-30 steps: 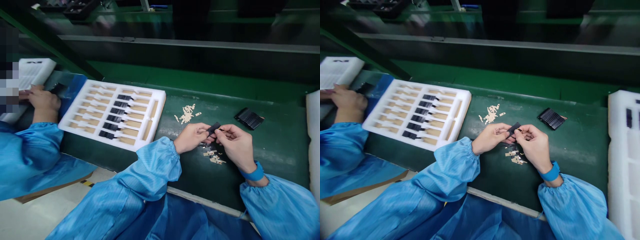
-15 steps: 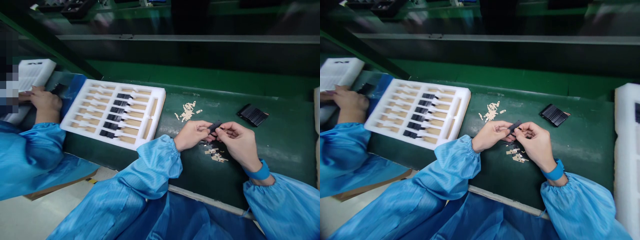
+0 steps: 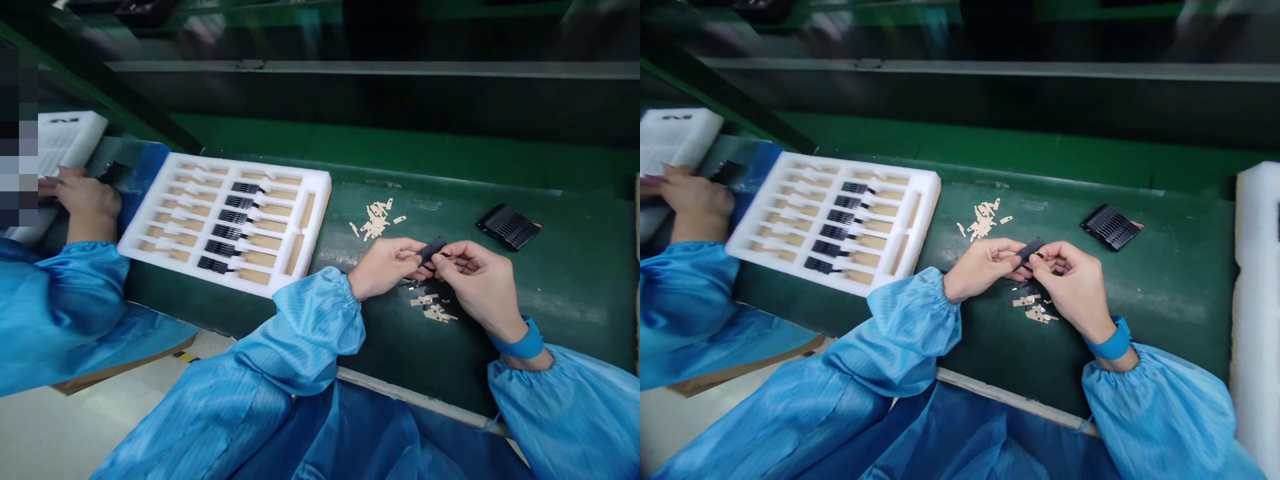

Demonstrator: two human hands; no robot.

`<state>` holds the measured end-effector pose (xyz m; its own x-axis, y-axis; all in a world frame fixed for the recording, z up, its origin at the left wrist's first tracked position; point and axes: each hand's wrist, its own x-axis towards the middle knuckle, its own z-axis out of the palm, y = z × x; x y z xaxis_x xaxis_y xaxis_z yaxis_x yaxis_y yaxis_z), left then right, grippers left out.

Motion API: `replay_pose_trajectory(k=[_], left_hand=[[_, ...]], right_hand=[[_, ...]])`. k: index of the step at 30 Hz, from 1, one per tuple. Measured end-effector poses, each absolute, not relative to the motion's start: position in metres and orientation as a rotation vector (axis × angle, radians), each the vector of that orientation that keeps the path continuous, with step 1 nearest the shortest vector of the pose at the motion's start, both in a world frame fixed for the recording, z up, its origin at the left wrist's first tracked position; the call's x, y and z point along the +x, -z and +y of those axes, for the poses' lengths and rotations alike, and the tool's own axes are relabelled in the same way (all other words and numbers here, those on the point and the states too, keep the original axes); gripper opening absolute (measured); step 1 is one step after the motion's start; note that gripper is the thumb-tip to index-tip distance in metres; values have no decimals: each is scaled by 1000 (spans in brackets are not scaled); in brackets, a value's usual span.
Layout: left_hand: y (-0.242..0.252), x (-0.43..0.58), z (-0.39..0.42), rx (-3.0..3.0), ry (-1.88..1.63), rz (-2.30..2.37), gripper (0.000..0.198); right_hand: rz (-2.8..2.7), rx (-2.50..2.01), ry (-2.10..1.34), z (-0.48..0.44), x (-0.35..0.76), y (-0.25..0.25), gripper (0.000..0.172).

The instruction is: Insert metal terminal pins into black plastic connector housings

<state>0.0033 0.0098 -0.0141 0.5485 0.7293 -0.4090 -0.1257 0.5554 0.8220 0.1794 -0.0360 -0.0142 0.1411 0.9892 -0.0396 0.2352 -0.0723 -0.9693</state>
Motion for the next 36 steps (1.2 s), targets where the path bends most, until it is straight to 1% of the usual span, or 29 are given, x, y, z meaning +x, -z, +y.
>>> replay_pose_trajectory(k=[36], left_hand=[[11,6,8,807,-598,864,21]], right_hand=[[-1302,-1520,-992,-38,178,16,16]])
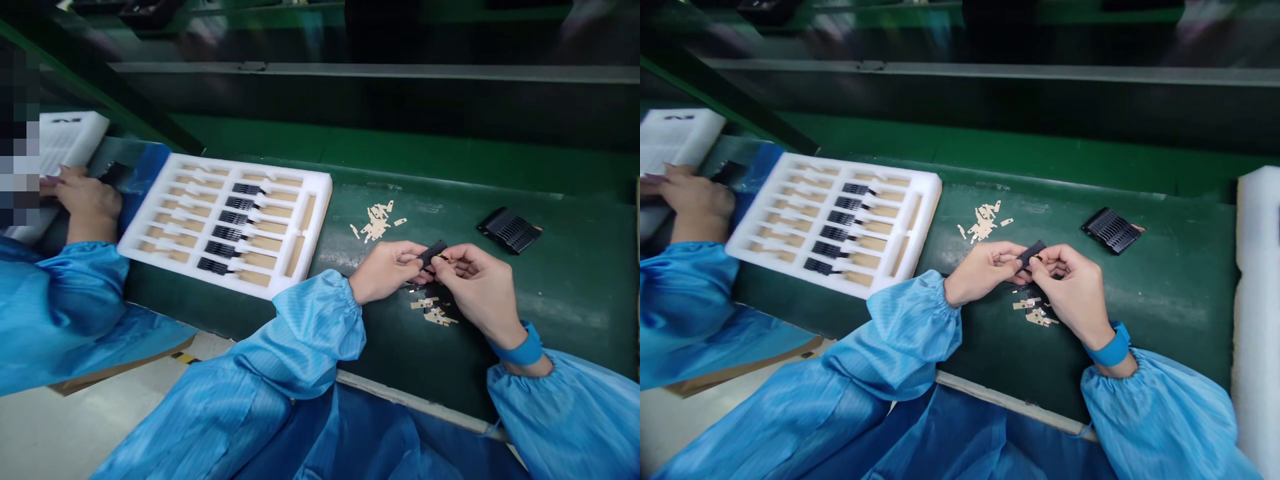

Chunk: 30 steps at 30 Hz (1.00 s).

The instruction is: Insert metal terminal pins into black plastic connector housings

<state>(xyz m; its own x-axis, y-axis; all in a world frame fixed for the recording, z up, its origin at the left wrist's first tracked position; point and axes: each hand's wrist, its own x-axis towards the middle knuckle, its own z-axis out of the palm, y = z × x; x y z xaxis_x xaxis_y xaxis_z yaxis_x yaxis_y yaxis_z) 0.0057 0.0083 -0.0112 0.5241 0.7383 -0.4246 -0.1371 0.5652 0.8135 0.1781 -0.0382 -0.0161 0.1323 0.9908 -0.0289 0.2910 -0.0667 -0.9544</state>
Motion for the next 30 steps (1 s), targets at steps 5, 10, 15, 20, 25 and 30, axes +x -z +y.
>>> replay_pose_trajectory(k=[5,10,15,20,25,30], left_hand=[[13,7,7,821,-622,856,20],[15,7,6,844,-637,872,17],[14,5,6,795,-621,855,18],[8,2,6,851,-627,860,22],[11,0,5,1051,-652,911,29],[18,1,4,1096,-653,894,29]], right_hand=[[-1451,-1582,-774,-40,174,13,12],[-1692,-1627,-325,-41,173,8,9],[-1434,-1662,-303,-37,181,10,21],[-1278,-1606,-467,-38,180,17,16],[-1352,-1555,-609,-37,172,18,12],[-1476,-1491,-651,-36,167,20,21]])
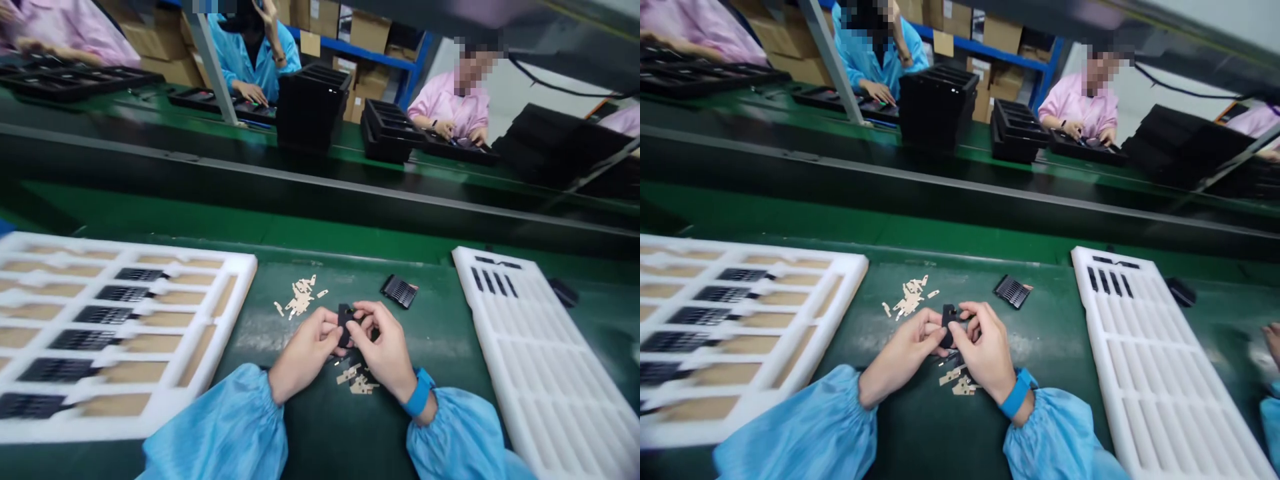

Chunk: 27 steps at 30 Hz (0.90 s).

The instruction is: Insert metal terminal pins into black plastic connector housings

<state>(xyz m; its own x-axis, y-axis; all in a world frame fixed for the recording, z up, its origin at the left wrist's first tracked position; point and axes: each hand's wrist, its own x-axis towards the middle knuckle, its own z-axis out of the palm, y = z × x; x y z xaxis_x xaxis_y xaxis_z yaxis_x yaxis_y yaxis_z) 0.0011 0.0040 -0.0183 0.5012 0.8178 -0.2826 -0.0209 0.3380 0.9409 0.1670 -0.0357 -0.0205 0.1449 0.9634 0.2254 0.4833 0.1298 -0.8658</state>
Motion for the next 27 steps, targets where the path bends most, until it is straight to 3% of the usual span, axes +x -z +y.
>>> replay_pose_trajectory(k=[12,17,27], left_hand=[[19,6,-3,1129,-679,979,21],[22,7,-5,1118,-664,976,13],[20,6,-8,1162,-676,967,15]], right_hand=[[-1632,-1466,-422,-45,168,14,2],[-1576,-1494,-374,-41,171,11,19],[-1654,-1459,-316,-45,168,5,5]])
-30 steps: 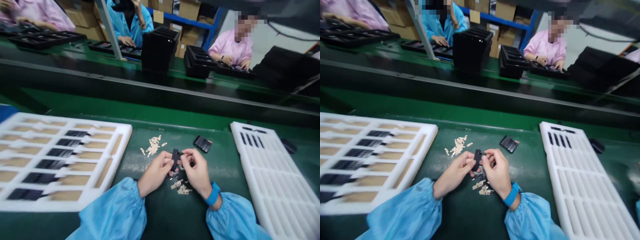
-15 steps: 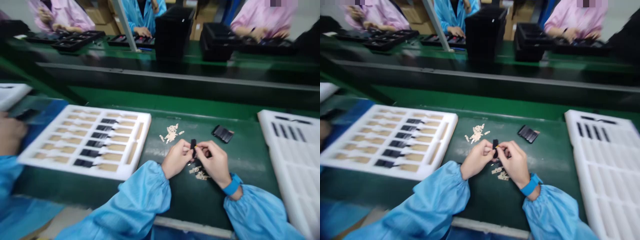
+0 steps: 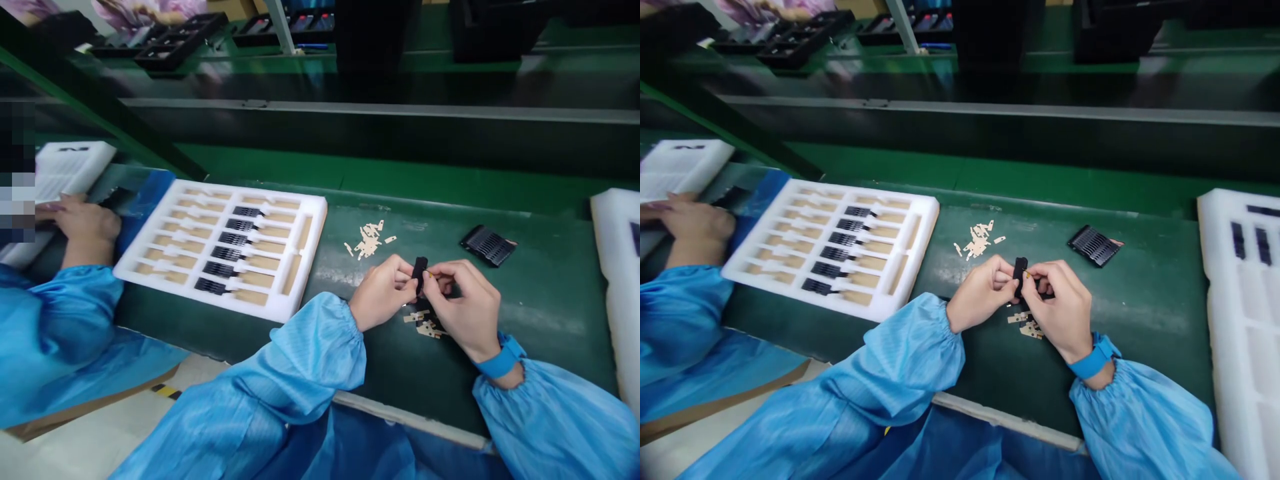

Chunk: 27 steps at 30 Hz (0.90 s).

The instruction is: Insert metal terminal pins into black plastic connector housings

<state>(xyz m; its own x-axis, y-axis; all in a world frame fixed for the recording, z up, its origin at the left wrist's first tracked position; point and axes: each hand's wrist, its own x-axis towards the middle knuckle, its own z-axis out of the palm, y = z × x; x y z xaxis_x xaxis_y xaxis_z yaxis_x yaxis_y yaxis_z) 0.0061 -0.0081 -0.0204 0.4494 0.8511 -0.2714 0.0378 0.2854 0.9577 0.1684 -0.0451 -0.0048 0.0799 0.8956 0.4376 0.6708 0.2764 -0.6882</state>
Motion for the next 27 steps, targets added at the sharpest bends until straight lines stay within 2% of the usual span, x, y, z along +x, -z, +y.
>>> replay_pose_trajectory(k=[11,22,27], left_hand=[[17,13,-18,1073,-683,915,13],[15,6,-17,1449,-733,1000,8],[12,4,-14,1658,-799,1032,18]], right_hand=[[-1412,-1607,-370,-49,162,10,11],[-1352,-1581,-590,-47,166,11,10],[-1264,-1548,-723,-44,169,13,14]])
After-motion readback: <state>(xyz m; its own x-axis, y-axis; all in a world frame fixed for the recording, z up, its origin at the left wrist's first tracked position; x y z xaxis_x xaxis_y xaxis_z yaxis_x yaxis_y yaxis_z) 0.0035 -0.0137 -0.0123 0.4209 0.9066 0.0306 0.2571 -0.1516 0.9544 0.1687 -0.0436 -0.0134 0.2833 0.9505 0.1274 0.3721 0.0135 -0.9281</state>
